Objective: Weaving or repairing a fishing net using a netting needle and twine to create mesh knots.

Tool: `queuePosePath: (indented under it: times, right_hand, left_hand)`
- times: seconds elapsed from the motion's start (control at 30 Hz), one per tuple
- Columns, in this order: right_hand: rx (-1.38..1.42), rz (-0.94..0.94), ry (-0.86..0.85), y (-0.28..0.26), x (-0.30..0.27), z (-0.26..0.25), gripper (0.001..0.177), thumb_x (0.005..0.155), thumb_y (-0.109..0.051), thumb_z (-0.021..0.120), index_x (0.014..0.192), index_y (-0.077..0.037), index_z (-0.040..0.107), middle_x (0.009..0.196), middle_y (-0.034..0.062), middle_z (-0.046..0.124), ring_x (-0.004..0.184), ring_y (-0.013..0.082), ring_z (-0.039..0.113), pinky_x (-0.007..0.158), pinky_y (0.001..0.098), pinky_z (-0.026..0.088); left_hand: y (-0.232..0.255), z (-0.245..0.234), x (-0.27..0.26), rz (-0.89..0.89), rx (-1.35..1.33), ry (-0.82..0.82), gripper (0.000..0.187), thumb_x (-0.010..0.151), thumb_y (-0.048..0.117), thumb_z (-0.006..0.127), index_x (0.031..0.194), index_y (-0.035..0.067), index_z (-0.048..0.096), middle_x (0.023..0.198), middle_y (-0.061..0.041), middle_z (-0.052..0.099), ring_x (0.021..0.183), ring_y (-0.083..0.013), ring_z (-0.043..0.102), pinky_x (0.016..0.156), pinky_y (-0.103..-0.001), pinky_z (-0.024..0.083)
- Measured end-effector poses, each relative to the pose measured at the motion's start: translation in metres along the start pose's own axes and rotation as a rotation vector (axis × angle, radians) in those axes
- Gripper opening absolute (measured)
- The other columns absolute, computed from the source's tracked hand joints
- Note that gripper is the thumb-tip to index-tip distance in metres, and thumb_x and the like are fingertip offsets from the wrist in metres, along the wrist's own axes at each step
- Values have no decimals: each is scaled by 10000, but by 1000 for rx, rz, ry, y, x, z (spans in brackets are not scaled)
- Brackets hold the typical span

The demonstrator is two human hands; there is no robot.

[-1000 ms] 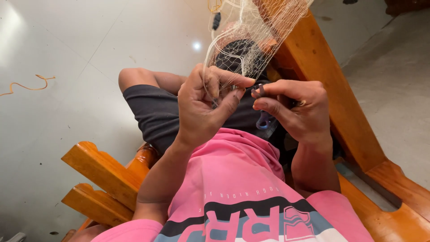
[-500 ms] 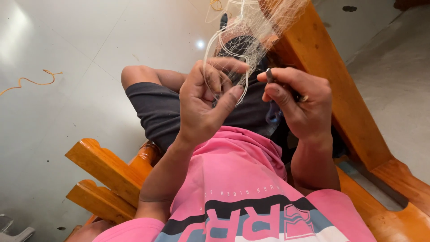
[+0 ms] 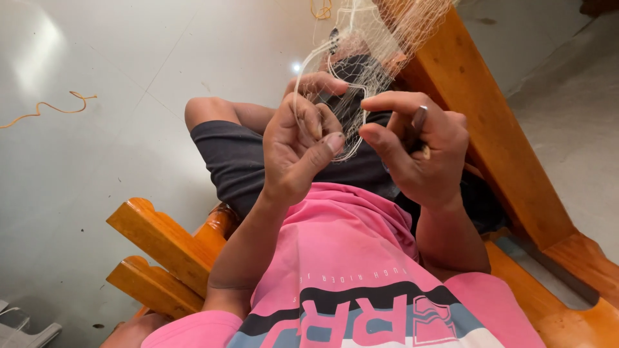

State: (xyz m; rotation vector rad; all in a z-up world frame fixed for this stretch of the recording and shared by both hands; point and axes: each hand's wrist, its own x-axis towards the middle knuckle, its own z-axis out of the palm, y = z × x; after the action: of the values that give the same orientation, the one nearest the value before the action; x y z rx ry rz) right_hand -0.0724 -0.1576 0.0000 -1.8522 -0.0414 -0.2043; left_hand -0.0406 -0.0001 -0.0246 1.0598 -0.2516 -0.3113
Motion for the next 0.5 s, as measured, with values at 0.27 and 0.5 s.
queuePosePath:
  times: [0.27, 0.5]
  right_hand:
    - [-150, -103, -111, 3, 7, 1, 253, 927, -167, 676, 1099, 6, 612, 585, 19, 460, 475, 85, 313, 472, 234, 298]
    - [-11, -59, -112, 7, 5, -2, 257, 916, -156, 678, 1121, -17, 609, 594, 6, 468, 479, 63, 292, 471, 204, 253]
  left_hand:
    - [0, -2, 0, -15, -17, -75, 191, 895, 48, 526, 827, 127, 365, 778, -33, 392, 743, -129, 401, 616, -216, 370]
    - [-5, -9, 2, -39, -124, -124, 248, 902, -3, 526, 841, 131, 326, 1202, -153, 368, 691, -149, 436, 614, -242, 406]
